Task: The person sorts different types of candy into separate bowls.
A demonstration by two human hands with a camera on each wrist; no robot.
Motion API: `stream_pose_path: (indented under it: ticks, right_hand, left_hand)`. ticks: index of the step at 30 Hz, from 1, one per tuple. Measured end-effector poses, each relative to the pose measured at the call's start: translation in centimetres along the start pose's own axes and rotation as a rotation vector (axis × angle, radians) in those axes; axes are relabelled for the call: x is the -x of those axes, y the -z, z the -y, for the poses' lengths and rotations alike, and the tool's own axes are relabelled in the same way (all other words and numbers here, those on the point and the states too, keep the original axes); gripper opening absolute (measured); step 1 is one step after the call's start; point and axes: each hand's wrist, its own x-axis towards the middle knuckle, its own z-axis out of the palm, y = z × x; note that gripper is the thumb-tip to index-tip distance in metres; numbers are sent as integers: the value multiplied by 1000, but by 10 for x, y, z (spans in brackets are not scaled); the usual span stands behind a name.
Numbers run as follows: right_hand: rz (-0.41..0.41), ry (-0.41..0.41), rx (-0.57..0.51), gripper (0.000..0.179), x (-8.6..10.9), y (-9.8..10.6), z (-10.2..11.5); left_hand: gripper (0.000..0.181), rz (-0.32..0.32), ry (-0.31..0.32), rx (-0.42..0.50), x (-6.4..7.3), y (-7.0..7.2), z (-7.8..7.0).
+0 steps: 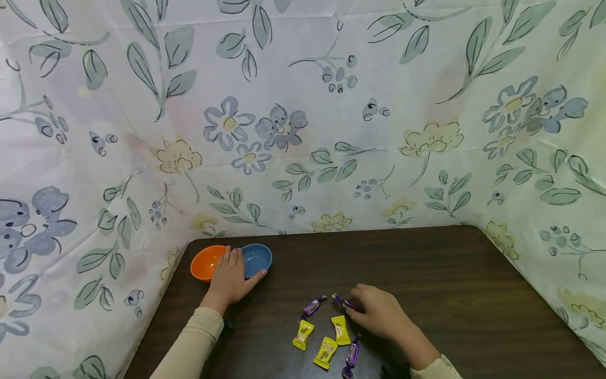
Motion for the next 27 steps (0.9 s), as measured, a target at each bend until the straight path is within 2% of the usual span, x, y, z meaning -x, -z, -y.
stream_pose_path:
  ticks: [6,12,27]
  right_hand:
    - [-9,23,1,11,-10,5,6]
    - [-8,44,15,13,-16,7,12]
    - [-11,50,3,15,-17,5,14]
  left_hand:
    - [116,2,-3,29,-1,-1,0]
    - [118,8,4,8,-2,0,0]
    - [117,10,9,-36,0,1,-1]
